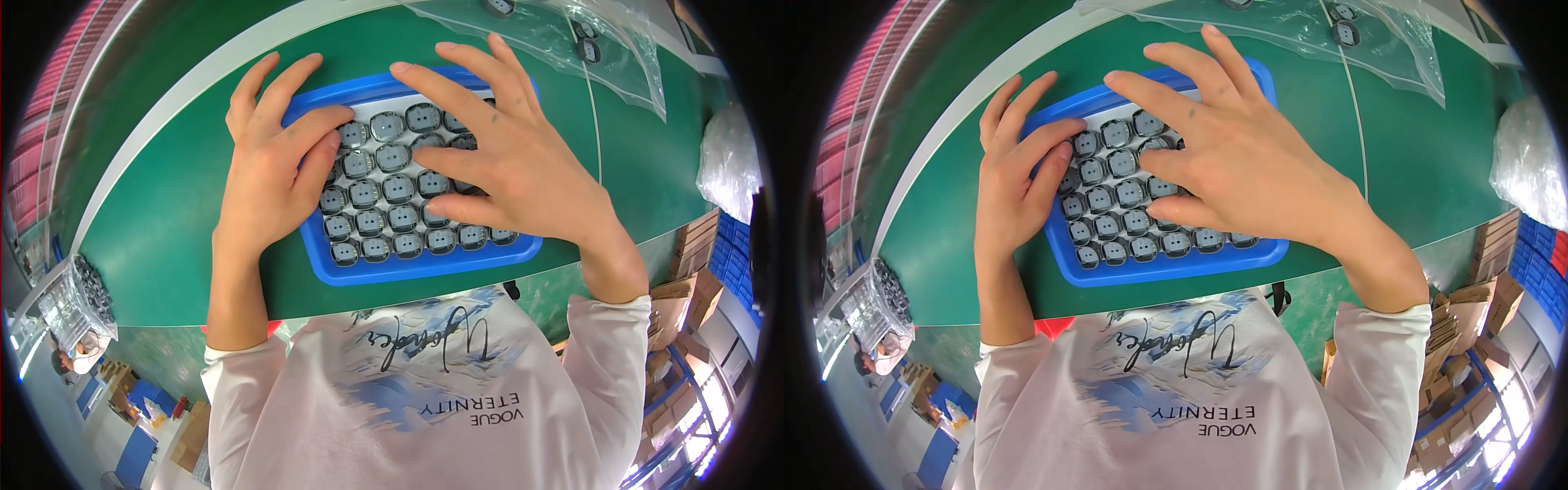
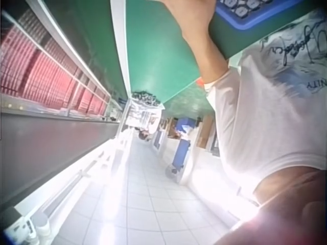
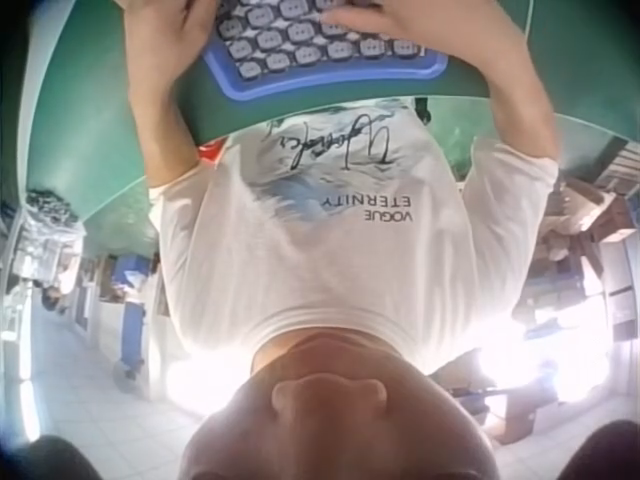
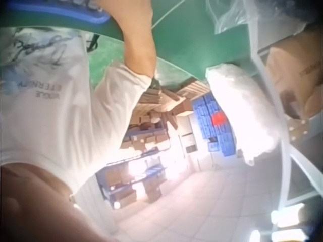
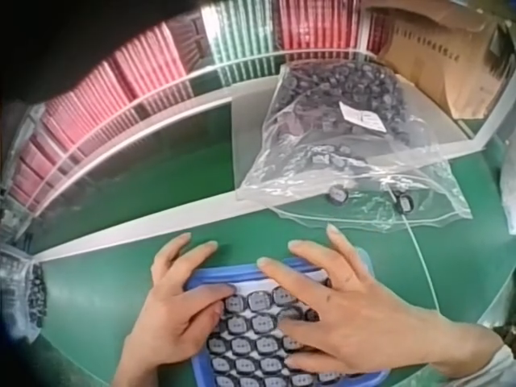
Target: The person places electronic components one by one into a plastic tray, slides the tray along the table to another person, and then fills a second tray with components by hand before checking each part.
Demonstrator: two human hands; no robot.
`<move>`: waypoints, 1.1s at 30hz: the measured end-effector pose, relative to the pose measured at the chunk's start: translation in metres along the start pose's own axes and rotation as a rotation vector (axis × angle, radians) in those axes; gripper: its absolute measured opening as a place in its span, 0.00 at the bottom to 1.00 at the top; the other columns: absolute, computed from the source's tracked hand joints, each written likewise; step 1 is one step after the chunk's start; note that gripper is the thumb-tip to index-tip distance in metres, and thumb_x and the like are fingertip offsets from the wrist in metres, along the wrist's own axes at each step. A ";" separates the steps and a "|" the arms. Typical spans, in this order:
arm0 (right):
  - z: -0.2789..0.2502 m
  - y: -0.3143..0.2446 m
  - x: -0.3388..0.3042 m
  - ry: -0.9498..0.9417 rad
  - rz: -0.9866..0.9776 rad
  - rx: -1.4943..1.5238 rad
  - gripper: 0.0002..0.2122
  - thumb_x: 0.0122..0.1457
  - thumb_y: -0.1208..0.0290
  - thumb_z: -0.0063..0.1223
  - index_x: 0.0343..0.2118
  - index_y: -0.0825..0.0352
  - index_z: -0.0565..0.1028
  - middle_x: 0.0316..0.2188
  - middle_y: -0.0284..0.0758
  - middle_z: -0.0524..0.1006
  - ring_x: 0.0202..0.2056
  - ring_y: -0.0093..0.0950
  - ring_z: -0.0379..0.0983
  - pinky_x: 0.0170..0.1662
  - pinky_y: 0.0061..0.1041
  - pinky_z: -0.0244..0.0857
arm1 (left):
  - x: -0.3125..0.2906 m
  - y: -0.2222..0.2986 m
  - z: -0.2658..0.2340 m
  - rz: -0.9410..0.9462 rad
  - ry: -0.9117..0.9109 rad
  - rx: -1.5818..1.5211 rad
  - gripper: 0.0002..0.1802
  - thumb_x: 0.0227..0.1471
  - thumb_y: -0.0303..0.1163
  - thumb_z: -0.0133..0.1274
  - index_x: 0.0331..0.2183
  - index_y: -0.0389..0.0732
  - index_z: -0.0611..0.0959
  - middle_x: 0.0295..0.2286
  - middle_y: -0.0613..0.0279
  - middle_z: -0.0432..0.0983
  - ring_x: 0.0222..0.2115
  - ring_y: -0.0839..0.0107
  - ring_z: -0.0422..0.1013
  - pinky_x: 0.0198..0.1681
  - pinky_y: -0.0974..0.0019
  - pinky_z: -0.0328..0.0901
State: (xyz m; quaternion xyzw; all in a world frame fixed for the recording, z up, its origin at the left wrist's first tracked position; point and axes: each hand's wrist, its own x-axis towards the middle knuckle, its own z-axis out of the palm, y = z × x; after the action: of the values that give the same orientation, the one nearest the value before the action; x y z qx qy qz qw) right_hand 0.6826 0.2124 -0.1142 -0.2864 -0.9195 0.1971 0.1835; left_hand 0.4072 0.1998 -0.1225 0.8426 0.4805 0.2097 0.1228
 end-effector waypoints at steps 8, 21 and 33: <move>-0.001 0.002 0.000 0.085 0.038 0.007 0.12 0.43 0.68 0.69 0.30 0.66 0.80 0.64 0.40 0.67 0.67 0.50 0.55 0.68 0.63 0.45 | 0.001 0.001 0.000 -0.007 -0.004 -0.006 0.12 0.50 0.26 0.60 0.39 0.45 0.88 0.58 0.52 0.70 0.62 0.40 0.56 0.64 0.44 0.52; -0.002 -0.009 0.002 -0.064 0.052 0.096 0.15 0.43 0.66 0.70 0.31 0.70 0.81 0.68 0.44 0.63 0.71 0.51 0.46 0.69 0.61 0.38 | -0.001 -0.002 -0.002 -0.022 0.001 -0.014 0.12 0.49 0.27 0.61 0.39 0.45 0.88 0.58 0.52 0.70 0.62 0.41 0.57 0.64 0.44 0.53; -0.003 0.003 0.004 0.126 0.141 -0.009 0.15 0.45 0.69 0.68 0.36 0.66 0.80 0.67 0.45 0.62 0.69 0.52 0.50 0.69 0.56 0.43 | 0.005 0.005 0.000 0.008 -0.005 -0.001 0.15 0.49 0.28 0.61 0.42 0.44 0.88 0.59 0.55 0.71 0.64 0.46 0.57 0.64 0.48 0.55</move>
State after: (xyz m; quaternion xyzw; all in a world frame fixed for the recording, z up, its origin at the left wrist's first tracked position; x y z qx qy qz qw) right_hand 0.6822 0.2173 -0.1122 -0.3630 -0.8845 0.1871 0.2254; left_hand 0.4134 0.2020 -0.1193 0.8450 0.4769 0.2082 0.1237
